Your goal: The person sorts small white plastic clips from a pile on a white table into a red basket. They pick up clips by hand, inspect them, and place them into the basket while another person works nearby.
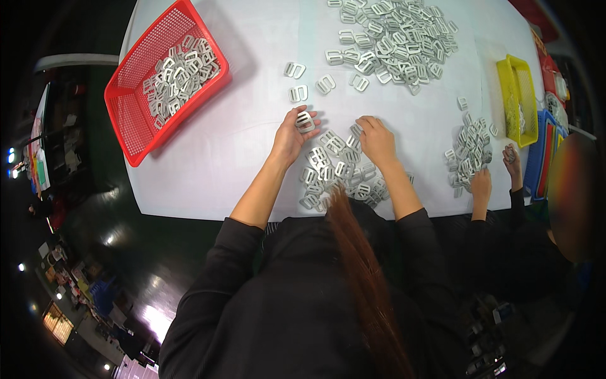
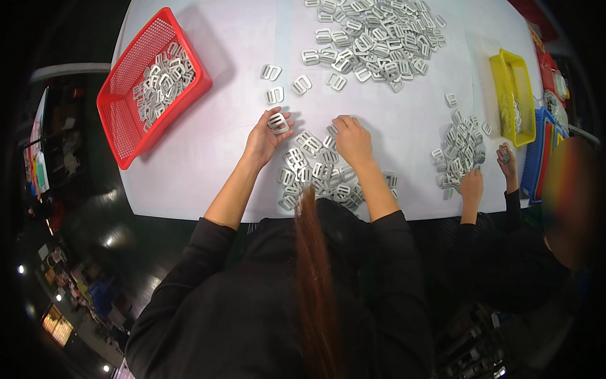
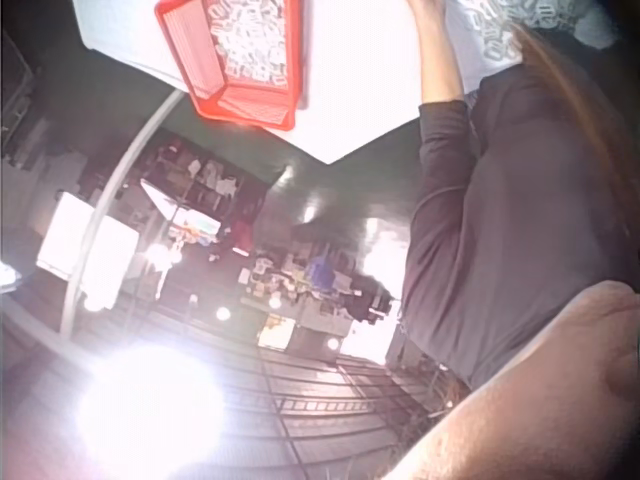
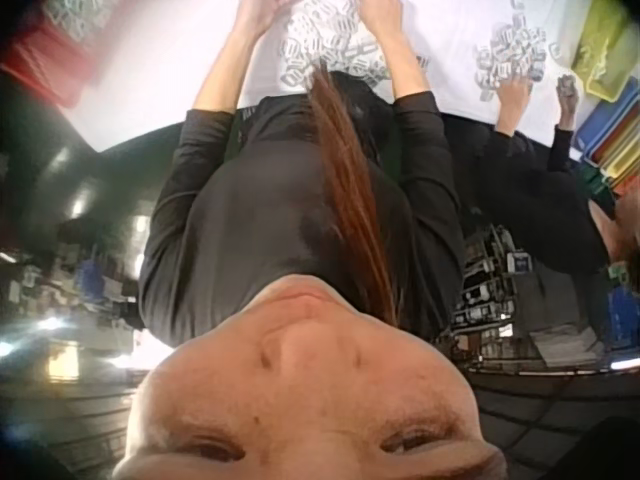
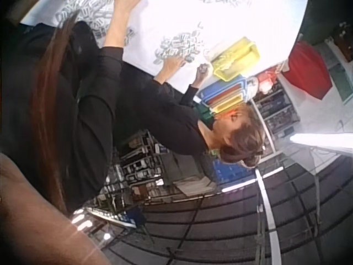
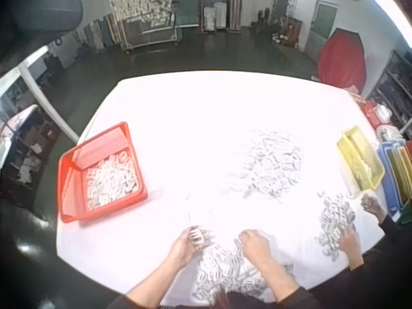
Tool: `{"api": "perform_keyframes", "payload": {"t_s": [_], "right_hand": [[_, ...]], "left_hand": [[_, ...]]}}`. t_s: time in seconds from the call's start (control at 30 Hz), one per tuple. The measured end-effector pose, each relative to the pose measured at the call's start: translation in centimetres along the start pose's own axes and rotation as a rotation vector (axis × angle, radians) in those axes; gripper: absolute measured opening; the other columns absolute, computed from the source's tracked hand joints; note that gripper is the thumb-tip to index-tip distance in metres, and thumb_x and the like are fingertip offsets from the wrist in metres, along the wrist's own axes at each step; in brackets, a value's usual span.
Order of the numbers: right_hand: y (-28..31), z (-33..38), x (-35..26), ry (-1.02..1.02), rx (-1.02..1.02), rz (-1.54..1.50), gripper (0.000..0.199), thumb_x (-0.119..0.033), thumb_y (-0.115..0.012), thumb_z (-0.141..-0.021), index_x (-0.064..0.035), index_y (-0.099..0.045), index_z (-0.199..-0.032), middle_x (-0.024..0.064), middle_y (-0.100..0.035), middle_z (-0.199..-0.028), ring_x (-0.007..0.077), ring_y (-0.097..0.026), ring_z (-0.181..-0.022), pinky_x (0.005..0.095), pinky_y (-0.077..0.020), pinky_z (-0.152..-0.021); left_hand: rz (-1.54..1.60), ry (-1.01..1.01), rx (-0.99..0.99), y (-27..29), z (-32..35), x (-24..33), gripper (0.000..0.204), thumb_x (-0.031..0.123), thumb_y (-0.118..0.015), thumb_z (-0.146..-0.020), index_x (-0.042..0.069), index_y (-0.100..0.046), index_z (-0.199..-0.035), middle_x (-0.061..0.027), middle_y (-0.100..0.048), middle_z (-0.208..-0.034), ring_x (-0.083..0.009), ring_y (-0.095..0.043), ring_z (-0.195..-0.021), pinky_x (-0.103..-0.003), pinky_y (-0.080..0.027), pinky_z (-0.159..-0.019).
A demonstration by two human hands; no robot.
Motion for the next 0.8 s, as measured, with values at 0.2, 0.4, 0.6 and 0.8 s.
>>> {"api": "perform_keyframes", "payload": {"t_s": [0.2,0.4,0.6,0.8], "right_hand": [[0.9,1.8,-2.1,0.285,-0.021,0.106,0.042,-0.006,-0.058,-0.069,-0.0038,-0.054,-0.11,0.0051,-0.052,-0.111,0.0223,-0.048,-0.104,0.0348,-0.0441,-0.081],[-0.7,1.6,-1.8,0.345,0.036,0.177,0.035,-0.009,-0.056,-0.073,-0.0009,-0.052,-0.107,0.0056,-0.053,-0.11,0.0231,-0.054,-0.095,0.0377,-0.0466,-0.072],[-0.4,-1.4,0.9,-0.37,0.174,-0.526,0.017,-0.015,-0.053,-0.084,-0.0034,-0.061,-0.092,0.0114,-0.06,-0.083,0.0263,-0.058,-0.07,0.0342,-0.0461,-0.064],[-4.6,-3.1,-3.5,-0.474,0.096,-0.865,0.015,-0.017,-0.059,-0.081,-0.0038,-0.065,-0.084,0.0123,-0.061,-0.079,0.0193,-0.059,-0.068,0.0318,-0.0455,-0.064]], "left_hand": [[-0.026,-0.004,0.036,0.6,0.7,-0.5,0.038,0.031,-0.032,-0.095,0.002,-0.041,-0.119,-0.0158,-0.053,-0.11,-0.0255,-0.054,-0.098,-0.038,-0.048,-0.084],[-0.014,0.004,0.025,0.5,1.0,-1.1,0.038,0.031,-0.032,-0.095,0.003,-0.04,-0.119,-0.0155,-0.053,-0.111,-0.0256,-0.054,-0.099,-0.038,-0.048,-0.084],[0.033,0.002,-0.008,-1.1,0.6,-1.6,0.039,0.032,-0.03,-0.096,0.002,-0.039,-0.12,-0.0161,-0.051,-0.113,-0.0257,-0.052,-0.103,-0.039,-0.047,-0.087],[0.023,-0.109,-0.026,-2.5,0.3,0.0,0.03,0.018,-0.033,-0.096,0.004,-0.035,-0.122,-0.014,-0.048,-0.119,-0.0224,-0.05,-0.105,-0.036,-0.046,-0.086]]}}
Point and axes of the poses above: each hand's wrist, its own z-axis away from the middle knuckle, its own y-axis out of the back of the hand, x = y × z, the point moved 10 cm from there along -z, towards the middle knuckle
